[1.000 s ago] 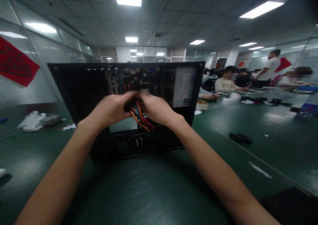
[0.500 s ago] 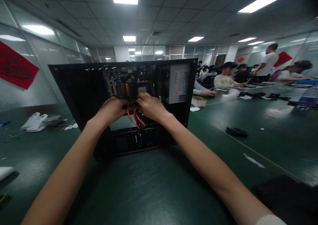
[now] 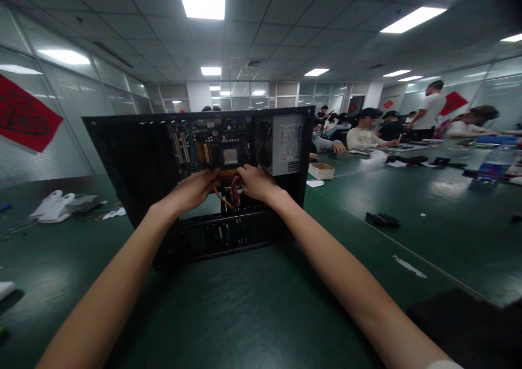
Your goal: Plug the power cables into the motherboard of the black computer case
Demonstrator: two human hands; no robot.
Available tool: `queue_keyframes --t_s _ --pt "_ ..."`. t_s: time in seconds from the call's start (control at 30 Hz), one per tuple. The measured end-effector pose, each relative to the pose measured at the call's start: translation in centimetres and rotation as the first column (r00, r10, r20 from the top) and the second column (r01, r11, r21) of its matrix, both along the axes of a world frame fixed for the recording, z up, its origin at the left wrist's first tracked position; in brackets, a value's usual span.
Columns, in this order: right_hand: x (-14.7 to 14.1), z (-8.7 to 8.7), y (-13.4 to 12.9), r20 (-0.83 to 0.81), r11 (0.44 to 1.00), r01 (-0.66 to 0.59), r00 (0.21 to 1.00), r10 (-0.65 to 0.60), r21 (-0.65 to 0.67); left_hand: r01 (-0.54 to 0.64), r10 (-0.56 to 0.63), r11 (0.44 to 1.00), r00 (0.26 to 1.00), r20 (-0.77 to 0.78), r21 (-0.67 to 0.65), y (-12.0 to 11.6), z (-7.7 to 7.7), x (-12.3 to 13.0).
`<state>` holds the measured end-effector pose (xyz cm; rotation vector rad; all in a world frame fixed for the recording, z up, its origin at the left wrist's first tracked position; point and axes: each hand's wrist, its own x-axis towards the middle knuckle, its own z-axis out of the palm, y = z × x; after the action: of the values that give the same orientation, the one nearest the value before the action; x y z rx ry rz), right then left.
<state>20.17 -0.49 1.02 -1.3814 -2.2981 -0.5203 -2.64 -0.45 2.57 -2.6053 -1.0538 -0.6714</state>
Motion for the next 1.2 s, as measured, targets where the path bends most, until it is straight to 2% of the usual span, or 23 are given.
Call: queue_keyframes --t_s 0.13,0.27,0.43,0.53,0.67,0.87,1.03,1.2 --pt "0.2 -0.7 0.6 0.01 1.0 -0.005 1.0 0.005 -0.021 -0.022 0.021 0.998 0.999 0.024 0.05 0.7 -0.3 -0.1" --pt "0.0 -1.2 0.9 0.03 0.999 0.015 0.999 -0.013 -0.036 0.033 -0.036 0.997 0.998 0.056 0.064 1.5 -0.9 0.3" --pt "-0.4 -1.4 0.6 0.073 0.997 0.008 0.997 -0.002 -0.08 0.116 -0.119 0.991 0.992 -0.042 -0.065 1.8 -1.9 0.7" --pt "-0.5 -1.4 0.4 0.062 0.995 0.011 0.998 -0.005 -0.1 0.054 -0.065 0.992 0.994 -0.093 -0.115 1.6 -2.1 0.9" --pt "-0.5 -1.3 0.3 0.056 0.992 0.022 0.998 -0.015 -0.126 -0.081 0.067 0.992 0.987 -0.147 -0.093 1.1 -1.8 1.7" --pt "-0.6 -1.4 0.2 0.053 0.994 0.008 0.999 -0.003 -0.105 -0.283 0.256 0.959 0.907 -0.335 -0.032 1.2 -1.2 3.7" --pt "-0.5 -1.6 0.4 0.051 0.996 -0.01 0.999 0.014 -0.086 -0.301 0.281 0.954 0.876 -0.391 0.01 1.4 -0.7 4.4" --pt "-0.6 -1.8 0.6 0.086 0.99 -0.01 0.996 0.022 -0.14 -0.332 0.315 0.943 0.861 -0.4 0.029 1.5 -1.0 4.7"
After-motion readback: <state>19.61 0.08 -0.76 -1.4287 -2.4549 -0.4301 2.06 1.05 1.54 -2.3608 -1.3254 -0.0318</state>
